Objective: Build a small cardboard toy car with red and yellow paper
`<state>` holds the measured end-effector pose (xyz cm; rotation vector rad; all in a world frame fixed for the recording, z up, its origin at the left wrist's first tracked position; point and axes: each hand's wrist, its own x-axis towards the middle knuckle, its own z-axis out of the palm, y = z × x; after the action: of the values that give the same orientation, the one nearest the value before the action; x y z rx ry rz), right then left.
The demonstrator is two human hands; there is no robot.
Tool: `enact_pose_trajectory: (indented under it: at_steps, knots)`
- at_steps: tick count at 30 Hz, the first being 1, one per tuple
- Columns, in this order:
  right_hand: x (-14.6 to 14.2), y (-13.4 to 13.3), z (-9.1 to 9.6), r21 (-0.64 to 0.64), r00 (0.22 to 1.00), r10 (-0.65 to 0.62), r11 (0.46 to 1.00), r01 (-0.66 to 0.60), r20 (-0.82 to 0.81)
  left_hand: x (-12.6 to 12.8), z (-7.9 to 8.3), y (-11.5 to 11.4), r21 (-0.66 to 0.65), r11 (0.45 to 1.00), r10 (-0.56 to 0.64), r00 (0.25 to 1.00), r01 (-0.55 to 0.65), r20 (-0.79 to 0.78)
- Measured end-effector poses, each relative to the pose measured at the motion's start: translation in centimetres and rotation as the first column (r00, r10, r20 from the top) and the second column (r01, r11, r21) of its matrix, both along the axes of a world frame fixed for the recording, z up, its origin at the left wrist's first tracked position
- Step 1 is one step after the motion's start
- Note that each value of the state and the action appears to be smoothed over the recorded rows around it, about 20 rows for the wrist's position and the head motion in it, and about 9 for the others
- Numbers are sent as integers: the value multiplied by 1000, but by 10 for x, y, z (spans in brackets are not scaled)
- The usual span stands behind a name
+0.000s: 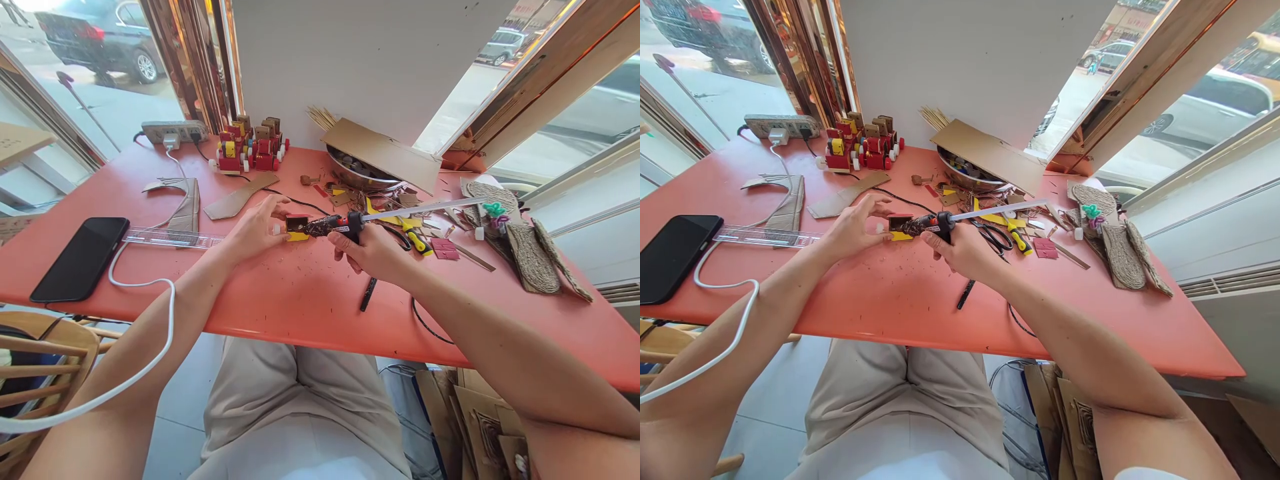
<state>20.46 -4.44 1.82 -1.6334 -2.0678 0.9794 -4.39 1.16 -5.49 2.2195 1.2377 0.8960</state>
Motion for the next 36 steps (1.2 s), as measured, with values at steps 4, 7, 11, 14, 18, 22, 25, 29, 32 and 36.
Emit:
enact_pose_trajectory:
  at_steps: [4,7,11,14,18,22,25,29,32,36]
  knots:
    - [-2,1,-1,-3,1000,8,1000,-8,-18,0,-1,0,-5,1000,2,1000,-2,5]
    - [-2,2,-3,16,999,31,999,-31,-37,0,-2,0,-7,1000,-4,1000,4,19]
    - [-4,4,-4,32,999,47,998,-47,-24,0,-3,1,-1,1000,-13,999,13,36]
    - [-6,4,-3,37,999,48,998,-47,-15,0,-3,1,1,1000,-6,999,6,33]
    - [-11,3,1,17,1000,27,999,-27,10,1,-3,0,-7,1000,-13,999,13,35]
    - [-13,3,1,31,999,38,999,-37,-2,1,-2,0,-6,1000,-11,999,11,35]
    - [-12,4,-1,53,998,55,997,-54,-15,1,-2,0,-12,1000,-15,999,16,31]
    - [-9,7,-7,125,998,57,990,-60,24,1,-1,1,-24,1000,-6,1000,7,21]
    - [-7,9,-11,159,997,66,985,-73,46,1,-2,1,-15,1000,-3,1000,3,21]
    - [-9,9,-13,186,996,60,980,-70,62,2,-2,0,-26,1000,4,1000,-4,16]
